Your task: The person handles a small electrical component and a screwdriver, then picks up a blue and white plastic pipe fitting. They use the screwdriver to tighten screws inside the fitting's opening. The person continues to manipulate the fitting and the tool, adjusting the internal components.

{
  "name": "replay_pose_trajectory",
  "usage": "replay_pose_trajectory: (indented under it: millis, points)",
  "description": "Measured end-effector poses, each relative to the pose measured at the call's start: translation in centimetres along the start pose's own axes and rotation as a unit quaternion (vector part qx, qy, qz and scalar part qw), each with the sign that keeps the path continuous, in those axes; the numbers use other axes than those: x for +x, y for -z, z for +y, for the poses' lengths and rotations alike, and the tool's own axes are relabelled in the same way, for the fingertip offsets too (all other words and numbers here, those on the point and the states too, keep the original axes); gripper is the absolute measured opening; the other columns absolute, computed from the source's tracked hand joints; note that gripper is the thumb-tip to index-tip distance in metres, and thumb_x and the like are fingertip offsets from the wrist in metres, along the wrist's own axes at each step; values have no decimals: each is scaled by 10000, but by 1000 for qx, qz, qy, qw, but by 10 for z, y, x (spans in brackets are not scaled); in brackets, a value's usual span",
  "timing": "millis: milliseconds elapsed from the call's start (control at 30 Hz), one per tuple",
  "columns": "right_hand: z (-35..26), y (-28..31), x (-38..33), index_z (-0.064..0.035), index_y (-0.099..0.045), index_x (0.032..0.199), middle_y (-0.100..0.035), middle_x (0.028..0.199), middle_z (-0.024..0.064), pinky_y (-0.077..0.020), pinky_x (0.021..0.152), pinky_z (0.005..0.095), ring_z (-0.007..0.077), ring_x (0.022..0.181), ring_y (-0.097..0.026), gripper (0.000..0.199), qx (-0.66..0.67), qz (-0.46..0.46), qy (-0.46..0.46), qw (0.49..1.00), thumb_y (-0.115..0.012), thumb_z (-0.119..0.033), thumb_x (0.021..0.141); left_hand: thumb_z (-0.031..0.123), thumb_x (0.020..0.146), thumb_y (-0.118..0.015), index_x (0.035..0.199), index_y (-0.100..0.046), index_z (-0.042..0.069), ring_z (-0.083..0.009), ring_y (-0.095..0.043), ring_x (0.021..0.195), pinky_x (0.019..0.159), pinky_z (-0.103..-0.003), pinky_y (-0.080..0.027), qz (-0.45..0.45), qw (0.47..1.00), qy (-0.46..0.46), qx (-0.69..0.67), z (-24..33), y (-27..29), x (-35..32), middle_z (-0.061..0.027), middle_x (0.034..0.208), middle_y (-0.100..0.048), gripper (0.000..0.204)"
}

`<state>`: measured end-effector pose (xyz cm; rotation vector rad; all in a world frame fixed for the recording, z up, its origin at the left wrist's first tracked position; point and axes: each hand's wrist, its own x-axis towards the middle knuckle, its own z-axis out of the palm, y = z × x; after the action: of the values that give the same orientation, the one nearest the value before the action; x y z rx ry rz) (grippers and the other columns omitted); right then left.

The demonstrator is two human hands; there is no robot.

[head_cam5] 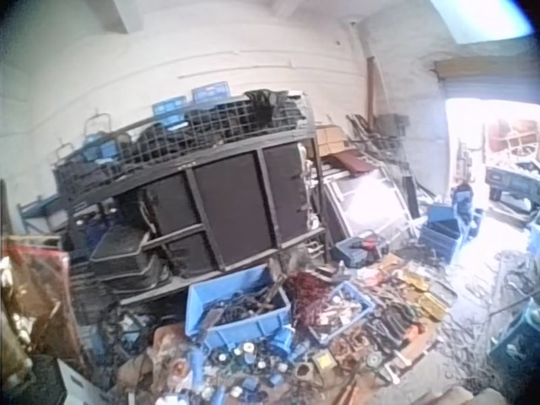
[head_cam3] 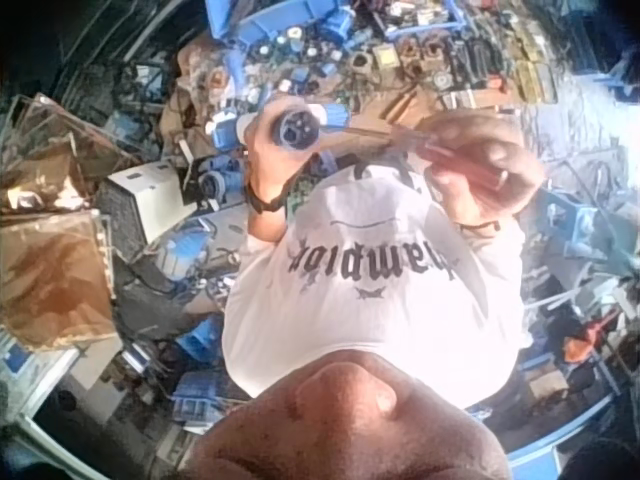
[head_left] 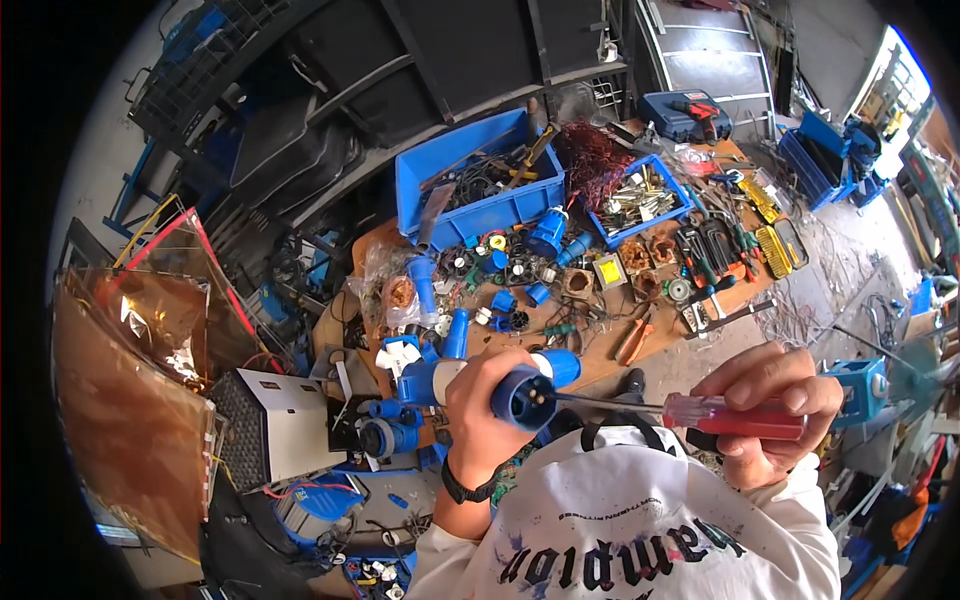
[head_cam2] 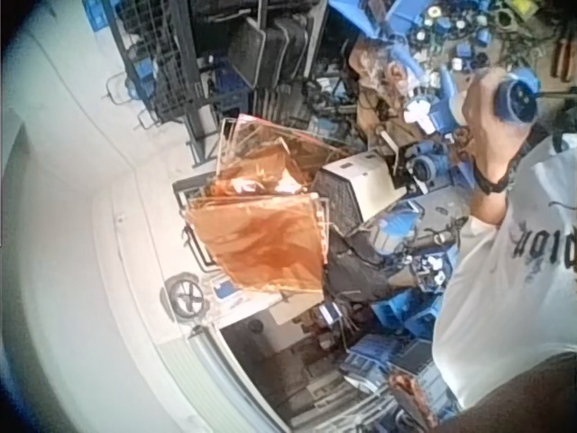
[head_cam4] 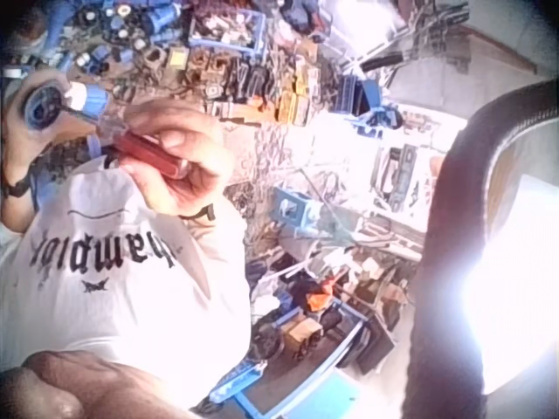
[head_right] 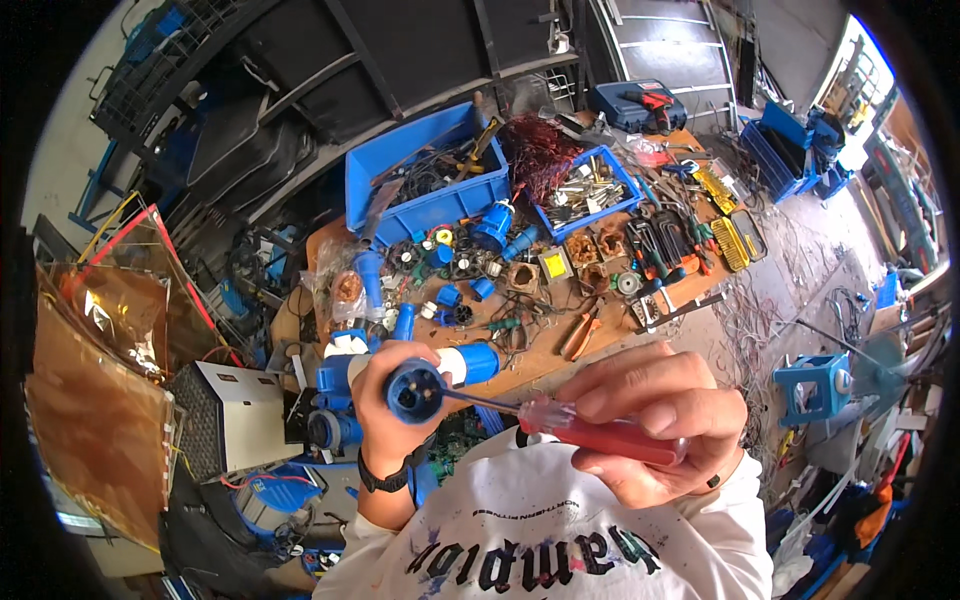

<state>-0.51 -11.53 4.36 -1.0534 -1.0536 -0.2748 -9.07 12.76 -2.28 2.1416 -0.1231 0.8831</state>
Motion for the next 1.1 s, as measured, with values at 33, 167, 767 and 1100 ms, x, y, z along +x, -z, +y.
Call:
replay_pose_trajectory:
  millis: [33,167,767,1100]
  points:
    - [1,-2,-1,-75,-473,1170,-613,1007,193,-613,697,426,344,842,-661,551,17,0,-6,1000,-819,15,751,17,673,-825,1017,-611,62,-286,-676,747,651,-355,-521,12,1000,-8,-15,-2,1,-1,-100,862,-680,408]
    - [2,-6,-7,-81,-431,1224,-594,983,166,-597,643,388,320,799,-650,573,11,44,2,999,-813,-82,797,-34,673,-812,1048,-577,43,-273,-670,771,684,-364,-535,31,998,-25,-49,-2,7,-3,-110,889,-677,450]
    - [5,-15,-10,-117,-383,1255,-557,960,123,-591,600,358,286,739,-642,615,12,57,-9,998,-816,-203,827,-54,690,-798,1088,-537,36,-244,-665,812,753,-361,-544,44,996,-27,-67,-7,13,-11,-127,904,-670,484]
    - [3,-16,2,-59,-443,1208,-616,1027,193,-589,717,421,321,871,-672,594,-13,-76,-21,997,-836,-22,764,27,672,-822,1039,-598,50,-291,-676,756,652,-369,-520,34,999,-27,12,-7,7,-11,-121,863,-677,431]
